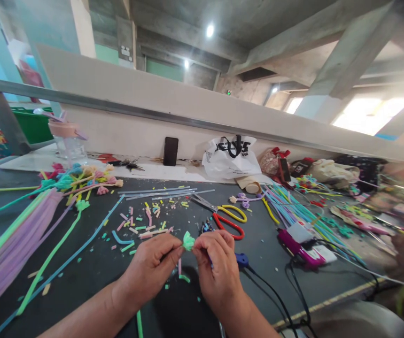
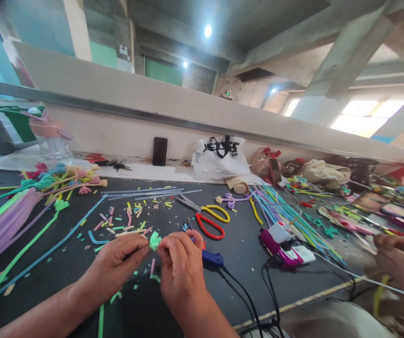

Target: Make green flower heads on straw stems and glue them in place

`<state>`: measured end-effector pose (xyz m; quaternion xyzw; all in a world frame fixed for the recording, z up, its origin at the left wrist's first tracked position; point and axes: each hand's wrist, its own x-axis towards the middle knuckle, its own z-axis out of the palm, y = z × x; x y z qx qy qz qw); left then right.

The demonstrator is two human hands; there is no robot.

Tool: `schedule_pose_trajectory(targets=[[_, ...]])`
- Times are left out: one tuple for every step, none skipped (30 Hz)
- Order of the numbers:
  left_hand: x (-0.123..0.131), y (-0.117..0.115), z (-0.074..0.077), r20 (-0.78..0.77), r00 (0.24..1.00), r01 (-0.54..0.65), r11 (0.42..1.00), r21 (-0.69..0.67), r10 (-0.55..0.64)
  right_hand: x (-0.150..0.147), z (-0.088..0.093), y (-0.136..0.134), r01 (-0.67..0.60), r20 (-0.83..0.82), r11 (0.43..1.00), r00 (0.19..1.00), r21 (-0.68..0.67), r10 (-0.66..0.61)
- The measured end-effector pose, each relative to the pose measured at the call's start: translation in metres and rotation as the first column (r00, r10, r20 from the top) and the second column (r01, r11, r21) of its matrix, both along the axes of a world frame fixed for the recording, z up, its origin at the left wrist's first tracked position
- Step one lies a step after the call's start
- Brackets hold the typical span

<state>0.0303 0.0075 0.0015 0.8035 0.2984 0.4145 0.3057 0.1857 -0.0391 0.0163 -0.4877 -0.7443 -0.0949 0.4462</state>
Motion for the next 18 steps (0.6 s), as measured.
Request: schedule_pose_trajectory(targets=[[0.000,-0.001,0.000,-0.008,1.000,0.003,1.000,-0.002,-0.003,-0.001,-0.001,0.000,0.016,0.000,1.000,1.000,0.000,-0.016],[0.000,-0.001,0.000,-0.010,1.000,0.005,1.000,-0.007,-0.005,-0.002,-0.002,0.000,0.034,-0.005,0.999,0.999,0.002,-0.034],[0.000,-0.001,0.000,-0.008,1.000,0.007,1.000,-0.014,-0.007,-0.003,-0.002,-0.001,0.045,-0.014,0.999,0.999,0.002,-0.045],[-0.001,-0.001,0.001,0.000,1.000,0.008,1.000,-0.026,-0.008,-0.003,-0.001,-0.001,0.043,-0.031,0.999,0.999,-0.004,-0.043],[-0.001,-0.001,0.002,0.014,1.000,0.014,0.999,-0.046,-0.013,-0.003,0.000,-0.002,0.028,-0.055,1.000,0.998,-0.015,-0.028],[-0.001,0.000,0.003,0.031,0.999,0.026,0.996,-0.081,-0.023,-0.002,0.002,-0.003,0.001,-0.089,0.999,0.996,-0.033,-0.004],[-0.001,0.001,0.003,0.058,0.998,0.045,0.990,-0.133,-0.038,-0.001,0.005,-0.003,-0.024,-0.132,0.998,0.991,-0.052,0.017],[-0.001,0.002,0.004,0.088,0.995,0.072,0.977,-0.200,-0.055,0.001,0.008,-0.004,-0.041,-0.178,0.996,0.984,-0.073,0.027],[-0.001,0.003,0.004,0.124,0.990,0.102,0.956,-0.275,-0.069,0.003,0.010,-0.005,-0.051,-0.218,0.995,0.975,-0.089,0.030],[-0.001,0.004,0.004,0.161,0.984,0.133,0.927,-0.350,-0.080,0.005,0.013,-0.005,-0.053,-0.247,0.993,0.969,-0.106,0.026],[-0.002,0.005,0.003,0.196,0.977,0.165,0.894,-0.416,-0.089,0.007,0.015,-0.006,-0.057,-0.261,0.991,0.965,-0.123,0.023],[-0.002,0.006,0.002,0.227,0.969,0.194,0.862,-0.469,-0.095,0.009,0.016,-0.006,-0.066,-0.265,0.988,0.964,-0.139,0.027],[-0.002,0.006,0.000,0.254,0.962,0.223,0.829,-0.513,-0.102,0.010,0.017,-0.006,-0.085,-0.261,0.985,0.964,-0.152,0.043],[-0.002,0.007,-0.002,0.276,0.955,0.251,0.797,-0.549,-0.111,0.011,0.017,-0.005,-0.110,-0.257,0.981,0.964,-0.158,0.067],[-0.002,0.007,-0.004,0.297,0.947,0.279,0.767,-0.577,-0.122,0.012,0.017,-0.005,-0.134,-0.255,0.979,0.963,-0.153,0.092],[-0.002,0.007,-0.006,0.312,0.941,0.305,0.739,-0.601,-0.134,0.012,0.017,-0.005,-0.154,-0.256,0.978,0.960,-0.140,0.114],[-0.002,0.007,-0.007,0.322,0.935,0.326,0.714,-0.620,-0.147,0.012,0.017,-0.005,-0.172,-0.254,0.978,0.957,-0.120,0.138],[-0.002,0.007,-0.008,0.327,0.931,0.344,0.695,-0.632,-0.163,0.012,0.017,-0.006,-0.186,-0.251,0.977,0.955,-0.102,0.155]])
